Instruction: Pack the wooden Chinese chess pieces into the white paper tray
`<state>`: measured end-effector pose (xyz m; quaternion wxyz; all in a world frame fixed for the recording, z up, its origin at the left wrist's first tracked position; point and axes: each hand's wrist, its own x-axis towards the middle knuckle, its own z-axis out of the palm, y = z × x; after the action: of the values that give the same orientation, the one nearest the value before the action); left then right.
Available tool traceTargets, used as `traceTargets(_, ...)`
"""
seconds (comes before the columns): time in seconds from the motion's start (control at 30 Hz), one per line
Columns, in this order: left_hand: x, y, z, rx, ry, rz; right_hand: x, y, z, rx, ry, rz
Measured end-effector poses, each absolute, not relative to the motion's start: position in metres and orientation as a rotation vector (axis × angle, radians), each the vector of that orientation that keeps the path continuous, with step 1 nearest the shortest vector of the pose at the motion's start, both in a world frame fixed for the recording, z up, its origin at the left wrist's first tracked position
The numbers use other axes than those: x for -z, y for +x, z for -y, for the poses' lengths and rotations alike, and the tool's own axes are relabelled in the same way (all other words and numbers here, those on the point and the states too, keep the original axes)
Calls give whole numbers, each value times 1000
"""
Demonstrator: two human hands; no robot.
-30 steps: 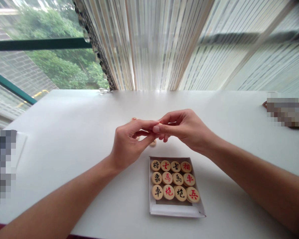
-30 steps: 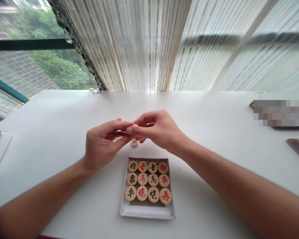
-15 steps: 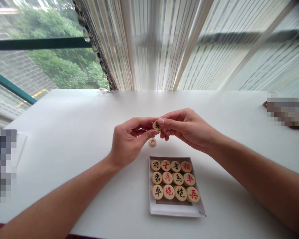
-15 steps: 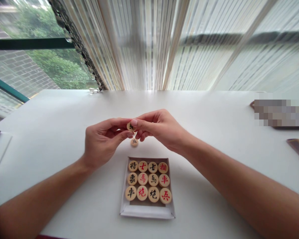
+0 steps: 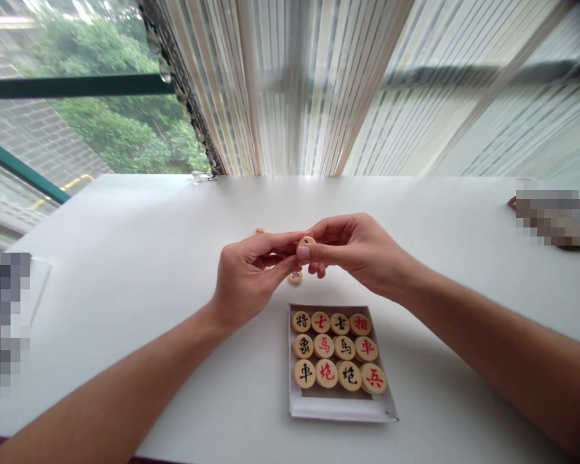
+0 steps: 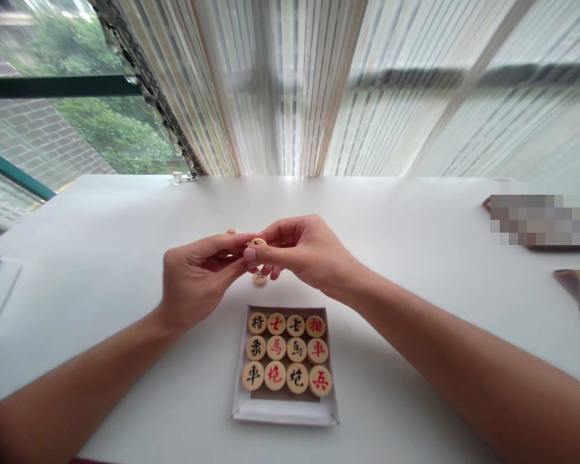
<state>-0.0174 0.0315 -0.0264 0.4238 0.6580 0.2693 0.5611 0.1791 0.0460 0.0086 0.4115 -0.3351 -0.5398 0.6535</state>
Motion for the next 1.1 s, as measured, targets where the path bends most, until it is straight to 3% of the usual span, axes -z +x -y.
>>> traceTargets(1.1, 24, -19, -29, -1424, 1646, -710, -15, 189, -50, -1604, -712, 1572)
